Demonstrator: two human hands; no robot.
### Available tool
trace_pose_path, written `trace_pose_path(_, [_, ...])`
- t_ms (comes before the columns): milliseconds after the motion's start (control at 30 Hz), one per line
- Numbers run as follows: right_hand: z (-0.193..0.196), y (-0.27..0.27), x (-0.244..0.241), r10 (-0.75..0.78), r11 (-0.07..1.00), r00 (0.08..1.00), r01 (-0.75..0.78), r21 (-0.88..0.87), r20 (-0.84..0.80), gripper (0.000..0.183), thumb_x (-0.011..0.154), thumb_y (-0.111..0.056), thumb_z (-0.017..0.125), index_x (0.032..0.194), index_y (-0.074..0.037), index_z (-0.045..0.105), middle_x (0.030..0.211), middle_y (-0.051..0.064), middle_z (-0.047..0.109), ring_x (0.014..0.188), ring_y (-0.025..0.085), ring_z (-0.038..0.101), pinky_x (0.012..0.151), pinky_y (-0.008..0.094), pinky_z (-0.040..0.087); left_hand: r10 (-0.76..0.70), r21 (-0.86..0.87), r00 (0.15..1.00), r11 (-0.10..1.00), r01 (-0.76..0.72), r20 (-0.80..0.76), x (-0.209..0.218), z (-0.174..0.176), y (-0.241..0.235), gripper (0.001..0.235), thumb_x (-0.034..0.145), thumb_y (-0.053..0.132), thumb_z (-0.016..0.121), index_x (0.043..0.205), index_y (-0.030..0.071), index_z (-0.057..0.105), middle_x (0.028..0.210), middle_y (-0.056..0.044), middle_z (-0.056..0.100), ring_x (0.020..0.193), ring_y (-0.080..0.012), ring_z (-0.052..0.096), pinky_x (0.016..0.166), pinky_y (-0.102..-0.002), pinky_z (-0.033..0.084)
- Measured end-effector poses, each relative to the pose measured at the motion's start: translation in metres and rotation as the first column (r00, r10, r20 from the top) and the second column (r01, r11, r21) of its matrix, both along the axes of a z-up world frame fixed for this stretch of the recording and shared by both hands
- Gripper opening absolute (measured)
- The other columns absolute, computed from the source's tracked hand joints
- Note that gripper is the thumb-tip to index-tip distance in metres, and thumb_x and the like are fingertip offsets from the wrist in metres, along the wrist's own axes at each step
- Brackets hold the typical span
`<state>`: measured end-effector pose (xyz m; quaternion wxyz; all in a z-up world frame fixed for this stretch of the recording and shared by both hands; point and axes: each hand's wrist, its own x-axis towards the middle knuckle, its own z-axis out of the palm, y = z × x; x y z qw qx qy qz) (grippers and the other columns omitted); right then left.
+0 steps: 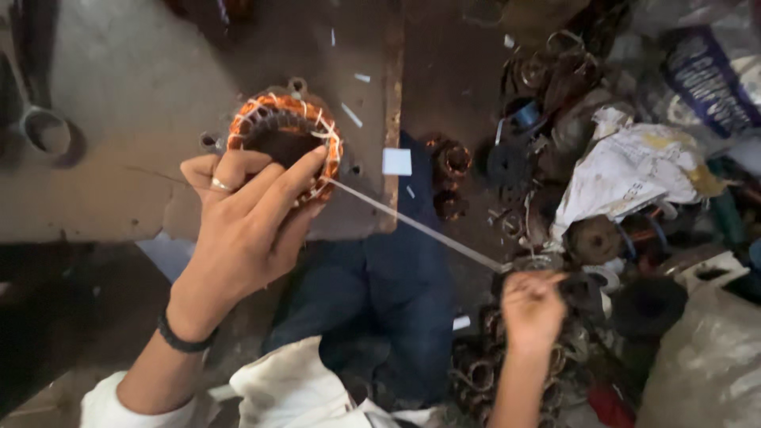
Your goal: The person winds and ties copper coils into a motor stator by hand using string.
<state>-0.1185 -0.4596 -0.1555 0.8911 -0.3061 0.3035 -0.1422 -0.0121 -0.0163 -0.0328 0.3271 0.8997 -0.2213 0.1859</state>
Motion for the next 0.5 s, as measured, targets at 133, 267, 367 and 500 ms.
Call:
trace_pose_path(133, [0.0, 0.067, 0.005, 0.154, 0.483, 0.958, -0.288, -0.827, -0.244, 0.025, 0.099, -0.007, 0.058, 0.124, -0.001, 0.06, 0.117, 0.013, 0.061, 0.109, 0.021, 0.062, 0.098, 0.037, 0.05, -0.068, -0.063, 0.997, 0.996, 0.066, -0.028, 0.01, 0.004, 0.004, 0.057, 0.089, 0.019, 0.079, 0.141, 0.008, 0.06, 0.101, 0.007, 0.072, 0.102, -0.0194, 0.057, 0.097, -0.042, 0.029])
trace_pose_path(267, [0.063, 0.161, 0.041, 0.306, 0.276, 0.946, -0.197, -0.941, -0.108, 0.038, 0.099, -0.004, 0.067, 0.136, 0.0, 0.059, 0.138, 0.008, 0.054, 0.112, 0.013, 0.059, 0.095, 0.029, 0.053, -0.069, -0.025, 0.996, 0.997, 0.068, -0.06, 0.013, 0.008, 0.008, 0.059, 0.086, 0.021, 0.079, 0.14, 0.005, 0.06, 0.096, 0.007, 0.072, 0.103, -0.0203, 0.056, 0.094, -0.046, 0.028])
trace_pose_path(367, [0.106, 0.211, 0.054, 0.614, 0.329, 0.774, -0.43, -0.841, -0.155, 0.058, 0.084, -0.009, 0.071, 0.138, -0.005, 0.051, 0.14, 0.006, 0.054, 0.098, 0.01, 0.059, 0.077, 0.022, 0.053, -0.016, 0.08, 0.999, 0.997, 0.02, -0.05, 0.005, 0.012, 0.004, 0.05, 0.09, 0.023, 0.077, 0.134, 0.006, 0.063, 0.093, 0.003, 0.068, 0.106, -0.0224, 0.057, 0.091, -0.047, 0.028])
trace_pose_path(500, [0.132, 0.227, 0.07, 0.664, -0.085, 0.486, -0.705, -0.704, -0.568, 0.034, 0.095, -0.025, 0.075, 0.125, -0.01, 0.07, 0.106, 0.009, 0.071, 0.082, 0.015, 0.06, 0.075, 0.027, 0.051, 0.018, 0.23, 1.0, 0.973, -0.024, 0.025, 0.001, 0.018, -0.003, 0.028, 0.095, 0.023, 0.071, 0.12, 0.011, 0.068, 0.093, -0.002, 0.059, 0.109, -0.0247, 0.057, 0.092, -0.047, 0.03])
